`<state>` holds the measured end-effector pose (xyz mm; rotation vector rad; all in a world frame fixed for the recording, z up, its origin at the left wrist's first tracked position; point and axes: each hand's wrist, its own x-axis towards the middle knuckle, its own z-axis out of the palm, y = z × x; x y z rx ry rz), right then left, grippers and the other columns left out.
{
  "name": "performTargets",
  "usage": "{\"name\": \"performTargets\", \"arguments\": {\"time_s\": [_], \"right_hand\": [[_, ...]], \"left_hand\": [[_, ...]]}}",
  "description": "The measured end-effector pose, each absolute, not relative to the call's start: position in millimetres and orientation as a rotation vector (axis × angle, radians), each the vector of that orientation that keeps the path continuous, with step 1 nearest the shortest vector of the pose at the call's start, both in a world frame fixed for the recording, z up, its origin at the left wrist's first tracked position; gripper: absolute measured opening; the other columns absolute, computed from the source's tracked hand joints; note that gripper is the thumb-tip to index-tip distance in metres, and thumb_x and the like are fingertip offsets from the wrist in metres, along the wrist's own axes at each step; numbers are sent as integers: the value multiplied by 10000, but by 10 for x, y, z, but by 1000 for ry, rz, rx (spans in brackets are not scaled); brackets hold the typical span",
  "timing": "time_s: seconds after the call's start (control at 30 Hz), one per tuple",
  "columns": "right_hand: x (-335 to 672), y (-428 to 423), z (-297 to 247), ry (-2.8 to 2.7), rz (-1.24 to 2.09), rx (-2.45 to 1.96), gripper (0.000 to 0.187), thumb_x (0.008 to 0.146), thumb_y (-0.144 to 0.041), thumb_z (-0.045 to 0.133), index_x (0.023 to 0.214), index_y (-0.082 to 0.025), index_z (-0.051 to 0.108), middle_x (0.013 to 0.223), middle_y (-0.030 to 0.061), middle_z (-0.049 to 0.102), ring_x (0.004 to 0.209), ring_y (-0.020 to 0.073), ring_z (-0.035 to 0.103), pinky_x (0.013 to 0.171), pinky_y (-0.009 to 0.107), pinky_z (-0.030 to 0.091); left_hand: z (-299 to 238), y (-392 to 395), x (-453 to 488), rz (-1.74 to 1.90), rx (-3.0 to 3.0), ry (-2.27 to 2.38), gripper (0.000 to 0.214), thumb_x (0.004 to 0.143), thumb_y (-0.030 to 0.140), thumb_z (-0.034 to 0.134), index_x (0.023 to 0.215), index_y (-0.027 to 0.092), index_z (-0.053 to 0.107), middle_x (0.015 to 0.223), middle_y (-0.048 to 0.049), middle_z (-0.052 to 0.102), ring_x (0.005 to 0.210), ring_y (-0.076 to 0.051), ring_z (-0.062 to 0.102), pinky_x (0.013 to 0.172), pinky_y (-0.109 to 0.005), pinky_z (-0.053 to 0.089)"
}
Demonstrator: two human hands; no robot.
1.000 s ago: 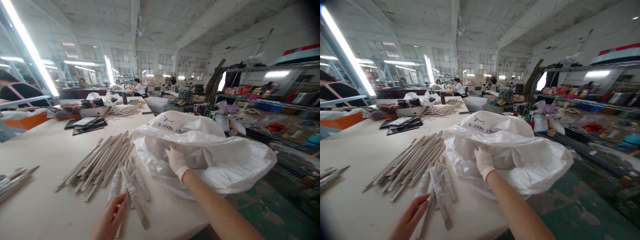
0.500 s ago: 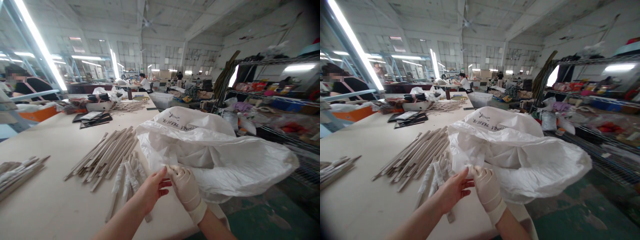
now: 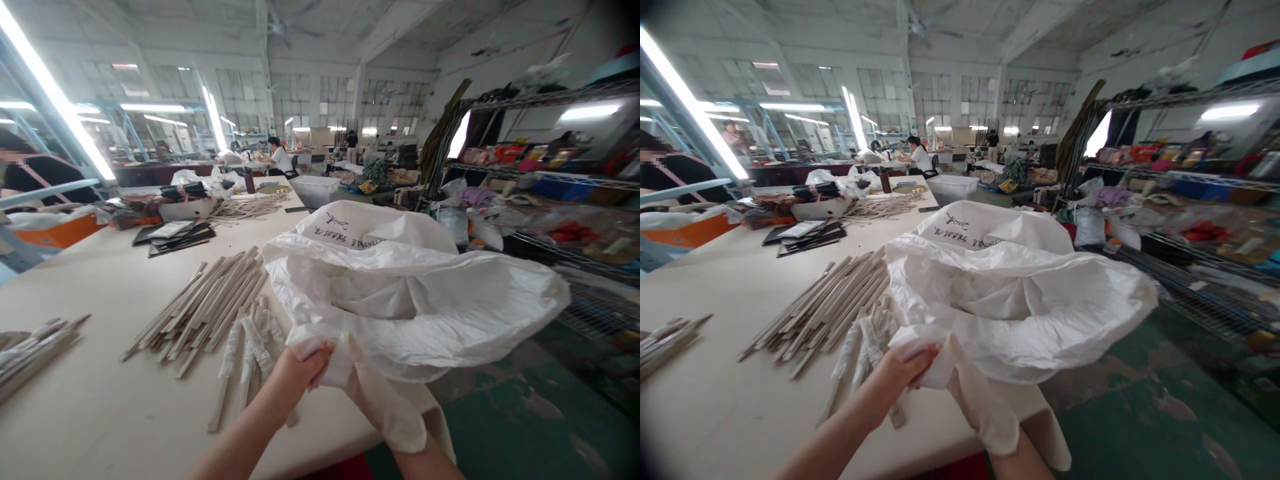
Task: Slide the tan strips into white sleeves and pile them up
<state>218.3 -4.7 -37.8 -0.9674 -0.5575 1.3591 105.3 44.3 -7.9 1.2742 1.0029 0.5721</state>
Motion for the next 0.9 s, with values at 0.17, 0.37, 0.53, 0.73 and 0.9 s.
{"name": "performTargets", "arguments": {"time_s": [0.17,0.37,0.53,0.73,0.9], "right_hand": [[2113,139,-299,-240,1566,-683,230,683,-375,645,746,-155,673,754,47,684,795,200,618,712,326,490],[2304,21,-390,6,1397,-526,177,676,-243,661,845,-191,661,912,17,684,895,153,605,799,289,486],[2295,-131,-436,-5,1355,-609,224,628,-205,714,841,-164,654,600,-44,592,645,103,583,720,263,508],[1861,-193,-476,-227,1507,-884,261,598,-305,752,733,-139,603,447,-113,332,370,13,262,355,132,272],[1803,-186,-482,-216,1211,-1111,339,551,-388,756,653,-162,525,430,-126,235,380,21,146,356,165,109]], "left_hand": [[-69,416,844,561,1286,1073,389,703,522,513,699,141,592,467,19,538,418,-85,419,426,-205,293],[22,522,557,623,1127,1080,361,729,468,544,806,125,623,673,-32,638,600,-112,548,547,-205,383],[93,503,514,636,1036,1010,324,713,432,589,831,133,628,675,-15,638,564,-103,548,543,-202,408],[114,441,586,519,1421,1022,374,744,481,514,799,140,656,726,-15,653,696,-167,571,626,-233,417],[-28,551,486,513,1624,1070,324,771,400,487,871,150,667,692,5,594,701,-144,524,634,-216,379]]}}
